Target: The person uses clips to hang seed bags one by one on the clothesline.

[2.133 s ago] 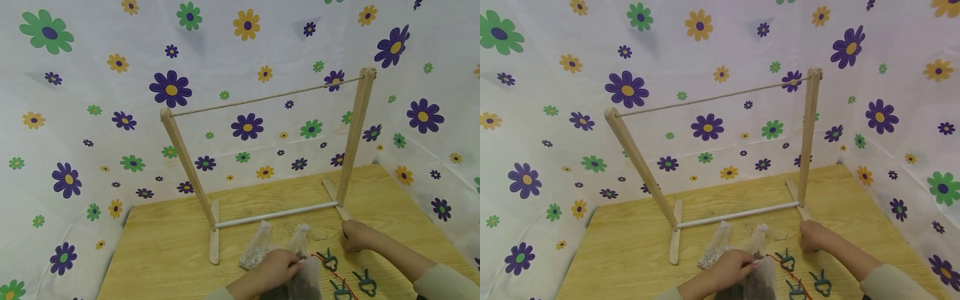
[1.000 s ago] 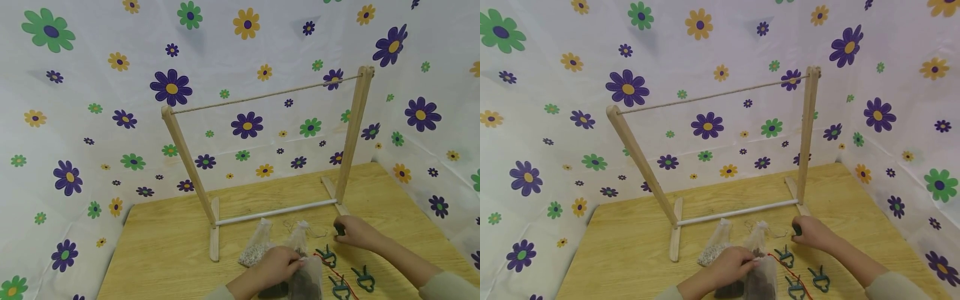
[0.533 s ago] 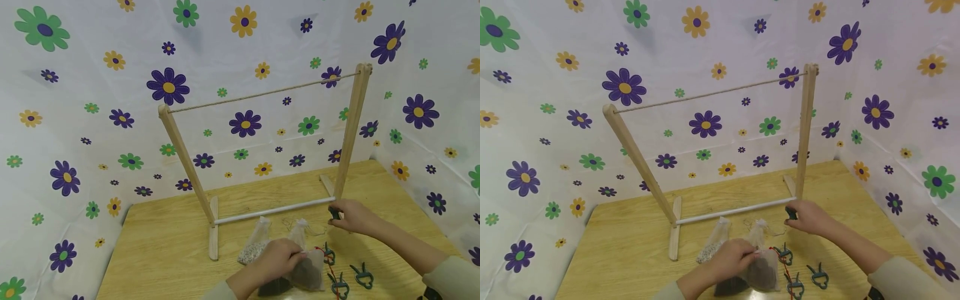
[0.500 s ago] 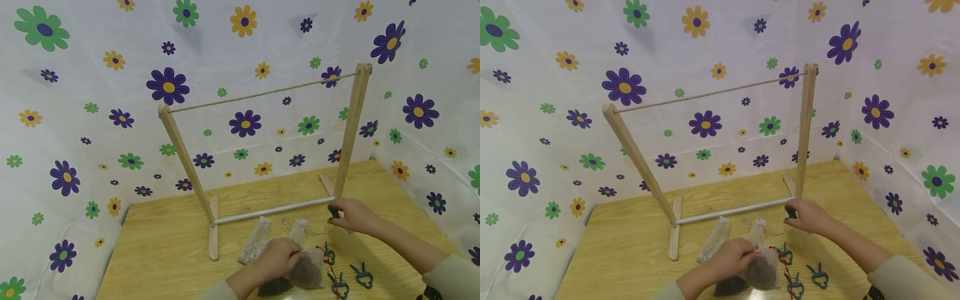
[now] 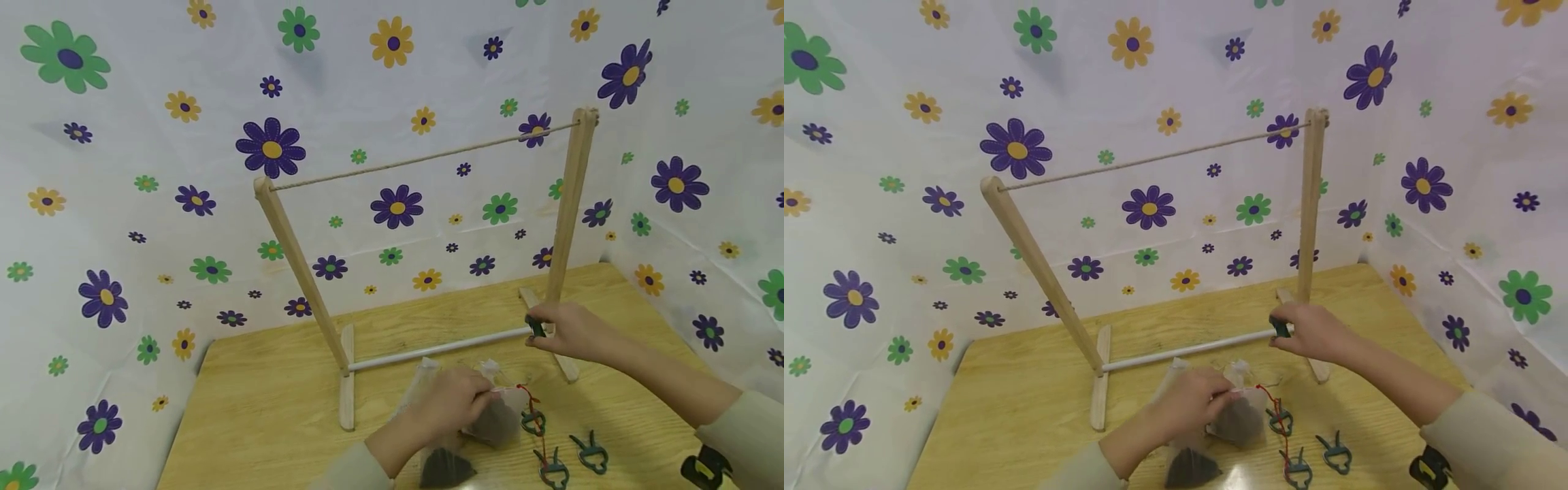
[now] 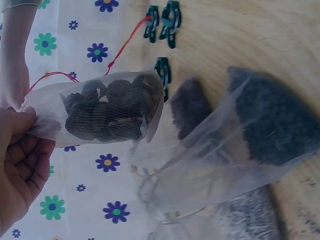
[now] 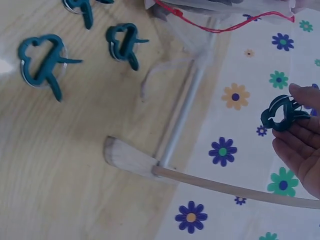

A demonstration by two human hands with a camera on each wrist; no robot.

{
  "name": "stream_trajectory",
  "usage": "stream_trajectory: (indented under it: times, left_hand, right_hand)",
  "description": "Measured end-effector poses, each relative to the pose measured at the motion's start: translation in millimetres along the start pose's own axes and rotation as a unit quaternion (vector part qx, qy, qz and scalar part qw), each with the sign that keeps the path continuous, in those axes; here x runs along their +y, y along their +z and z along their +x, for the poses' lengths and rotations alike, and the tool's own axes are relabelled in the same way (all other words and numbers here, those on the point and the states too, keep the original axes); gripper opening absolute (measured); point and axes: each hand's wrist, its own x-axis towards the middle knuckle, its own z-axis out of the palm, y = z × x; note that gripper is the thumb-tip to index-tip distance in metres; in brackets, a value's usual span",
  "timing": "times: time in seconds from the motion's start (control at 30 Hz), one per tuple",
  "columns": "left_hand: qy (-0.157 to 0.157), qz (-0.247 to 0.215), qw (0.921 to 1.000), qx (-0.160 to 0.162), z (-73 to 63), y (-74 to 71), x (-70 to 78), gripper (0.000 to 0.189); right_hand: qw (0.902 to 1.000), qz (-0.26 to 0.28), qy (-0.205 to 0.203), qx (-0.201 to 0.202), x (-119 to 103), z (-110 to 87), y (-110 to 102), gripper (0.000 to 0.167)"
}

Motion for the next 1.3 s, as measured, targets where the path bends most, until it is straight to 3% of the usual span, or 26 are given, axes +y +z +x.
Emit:
stream_trajectory:
  times: [0.13,0.37,0.6,0.73,0.87,1.07,1.17,1.3]
  left_hand:
    - [-0.004,0.030,0.9995,-0.010,8.6,-12.9,-1.9,0.019]
    - [0.011,0.094,0.9955,0.006,23.3,-35.2,-2.7,0.018]
    - [-0.042,0.083,0.9938,-0.060,39.3,-62.5,-4.1,0.019]
    - [-0.073,0.072,0.9917,-0.078,50.4,-75.5,-8.3,0.021]
    - [-0.064,0.069,0.9945,-0.045,59.4,-86.2,-15.3,0.021]
    - [-0.030,0.078,0.9959,0.037,67.9,-93.5,-30.9,0.019]
    - [-0.026,0.067,0.9960,0.052,71.9,-97.2,-36.2,0.019]
    - [-0.044,0.072,0.9944,0.063,76.5,-105.2,-39.9,0.023]
  right_hand:
    - [1.0000,0.001,-0.004,0.000,-1.8,8.5,-12.7,0.020]
    - [0.9997,0.010,-0.021,-0.006,-11.1,19.0,-35.8,0.025]
    - [0.9990,0.029,-0.030,-0.015,-18.2,34.8,-60.1,0.024]
    - [0.9985,0.046,-0.024,-0.015,-23.0,43.8,-74.6,0.031]
    - [0.9988,0.042,-0.025,-0.008,-26.6,50.5,-88.1,0.032]
    - [0.9989,0.028,-0.036,0.015,-31.9,57.6,-106.3,0.032]
    - [0.9985,0.023,-0.040,0.031,-34.2,60.4,-114.8,0.032]
    - [0.9965,0.015,-0.066,0.048,-37.5,65.0,-128.2,0.032]
